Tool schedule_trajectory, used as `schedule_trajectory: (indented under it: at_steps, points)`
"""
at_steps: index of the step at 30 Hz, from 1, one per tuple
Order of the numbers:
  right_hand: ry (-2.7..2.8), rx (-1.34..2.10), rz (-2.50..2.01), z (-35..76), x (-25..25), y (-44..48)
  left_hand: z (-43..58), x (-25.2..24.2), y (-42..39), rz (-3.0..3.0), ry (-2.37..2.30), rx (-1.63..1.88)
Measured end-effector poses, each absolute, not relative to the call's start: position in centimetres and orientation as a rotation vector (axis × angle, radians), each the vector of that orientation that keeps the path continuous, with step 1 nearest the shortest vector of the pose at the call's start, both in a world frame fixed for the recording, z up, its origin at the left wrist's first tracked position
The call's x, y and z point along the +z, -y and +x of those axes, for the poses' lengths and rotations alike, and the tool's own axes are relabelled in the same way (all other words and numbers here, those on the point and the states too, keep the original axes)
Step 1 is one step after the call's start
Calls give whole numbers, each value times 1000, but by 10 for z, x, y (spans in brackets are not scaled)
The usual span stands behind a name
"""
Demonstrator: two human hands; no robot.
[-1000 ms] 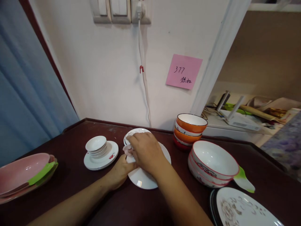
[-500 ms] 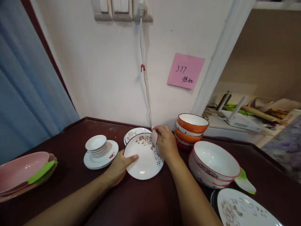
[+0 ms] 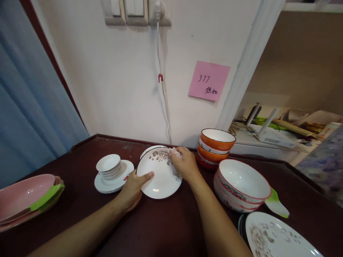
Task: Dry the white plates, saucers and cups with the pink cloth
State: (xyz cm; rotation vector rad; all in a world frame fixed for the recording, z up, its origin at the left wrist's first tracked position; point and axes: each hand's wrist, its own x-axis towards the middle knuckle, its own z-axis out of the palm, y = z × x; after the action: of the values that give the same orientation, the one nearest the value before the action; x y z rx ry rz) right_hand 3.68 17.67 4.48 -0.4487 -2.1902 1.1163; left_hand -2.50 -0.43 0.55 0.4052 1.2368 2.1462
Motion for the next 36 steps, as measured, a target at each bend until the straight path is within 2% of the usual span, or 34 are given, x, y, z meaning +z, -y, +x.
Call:
schedule_trajectory:
  at_steps: [6, 11, 18, 22, 26, 32, 36]
  points:
    - [1605, 1881, -419, 25, 25, -159, -33, 14, 2, 288, -1199, 2352]
    - [1296, 2123, -329, 19, 14, -124, -37, 15, 2, 254, -1150, 2438]
    - [1391, 2015, -553, 24, 25, -151, -32, 16, 5, 357, -1128, 2243]
    - [1803, 1774, -493, 45, 51, -179, -41, 17, 12, 455, -1178, 2005]
    - [2211, 1697, -370, 62, 70, -186, -42, 11, 14, 553, -1161, 1815]
    - [2137, 1610, -413, 56, 66, -185, -31, 10, 8, 519, -1137, 1949]
    - [1837, 1782, -400, 42, 55, -177, -28, 17, 3, 383, -1113, 2169]
